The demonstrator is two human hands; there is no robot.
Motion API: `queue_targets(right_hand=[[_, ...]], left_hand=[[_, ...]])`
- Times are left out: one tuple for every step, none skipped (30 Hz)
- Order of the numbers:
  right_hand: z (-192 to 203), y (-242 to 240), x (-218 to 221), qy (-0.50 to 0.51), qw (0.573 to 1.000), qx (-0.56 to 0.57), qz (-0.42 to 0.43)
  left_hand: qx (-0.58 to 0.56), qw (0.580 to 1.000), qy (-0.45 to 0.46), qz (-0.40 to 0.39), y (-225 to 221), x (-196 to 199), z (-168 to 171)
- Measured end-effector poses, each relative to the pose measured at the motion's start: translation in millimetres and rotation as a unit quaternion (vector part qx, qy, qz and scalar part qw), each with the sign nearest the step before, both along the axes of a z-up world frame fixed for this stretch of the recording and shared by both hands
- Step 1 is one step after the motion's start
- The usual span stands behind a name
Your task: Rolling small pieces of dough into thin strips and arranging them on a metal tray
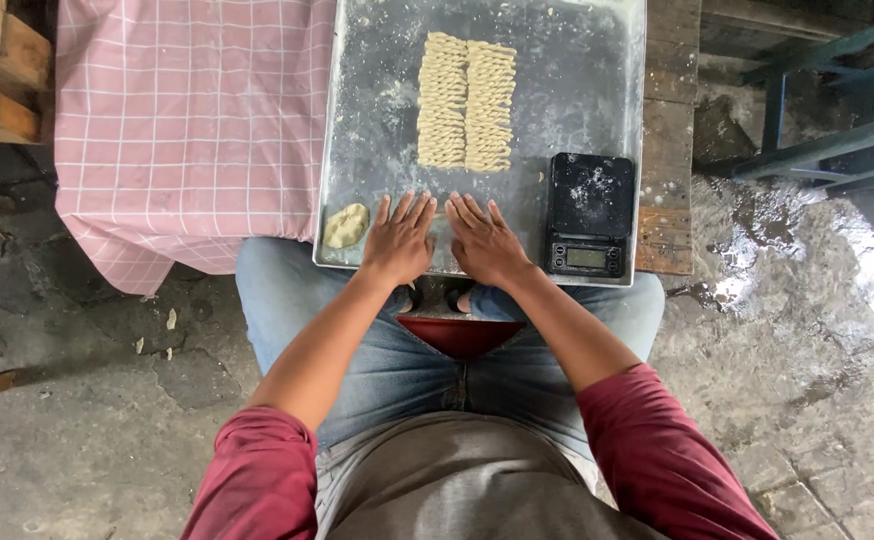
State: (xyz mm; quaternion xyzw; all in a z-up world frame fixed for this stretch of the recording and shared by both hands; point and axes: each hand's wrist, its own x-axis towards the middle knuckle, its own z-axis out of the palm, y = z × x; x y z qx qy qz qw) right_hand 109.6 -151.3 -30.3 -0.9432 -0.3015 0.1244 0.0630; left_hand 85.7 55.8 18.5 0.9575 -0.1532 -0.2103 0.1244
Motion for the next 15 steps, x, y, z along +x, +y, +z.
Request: queue_targets(right_hand=[[4.2,-3.0,-4.7,0.011,1.0,0.007,0.0],[8.1,-5.1,-9.4,0.023,1.0,0.014,0.001],[15.5,-7.3,-15.5,0.025,1.0,0.015,0.001],[23.2,-9.1,-20.4,0.046,0.999,0.008,0.003],[31.0,-11.2,-25.3,0.066,0.998,0.002,0.005],[30.3,-10.2,-22.5,0.066,0.998,0.001,0.003],[29.7,-9.5,-20.0,0.072,0.997,0.001,0.005],[29.1,-7.7,-17.7,0.077,0.997,0.002,0.007],[28.6,-7.0,-10.8,0.077,0.997,0.002,0.006],[27.9,-4.3,-4.2,0.068,0.998,-0.005,0.002],[27.2,-1.5,2.2,0.059,0.998,-0.013,-0.001],[25.0,-1.9,5.7,0.058,0.998,-0.012,-0.001],[22.6,-2.2,9.5,0.062,0.998,-0.002,-0.011],[20.1,-3.4,11.8,0.068,0.997,0.007,-0.021],[28.1,-1.2,7.1,0.069,0.997,0.007,-0.021]], left_hand=[[0.002,1.0,0.011,-0.002,0.8,-1.1,1.7],[0.004,1.0,0.023,-0.004,2.3,-2.5,3.3],[0.004,1.0,0.024,-0.004,1.1,-5.6,2.2],[0.005,0.999,0.035,0.002,0.2,-7.8,1.2],[0.005,0.999,0.046,0.007,-0.9,-10.2,0.5],[0.004,0.999,0.046,0.005,-0.4,-10.5,-3.2],[-0.011,0.999,0.035,0.008,-0.3,-11.2,-6.7],[-0.025,0.999,0.025,0.011,0.8,-12.2,-9.9],[-0.025,0.999,0.025,0.01,-1.2,-8.0,-10.3],[-0.02,1.0,0.018,0.013,-1.4,-5.0,-10.6],[-0.016,1.0,0.01,0.016,-1.4,-2.1,-10.7],[-0.015,1.0,0.009,0.017,-2.8,-1.7,-5.1],[-0.026,0.999,0.002,0.032,-4.1,-1.0,0.4],[-0.038,0.998,-0.002,0.048,-6.3,-1.5,5.4],[-0.039,0.998,-0.001,0.048,-10.6,-8.3,15.9]])
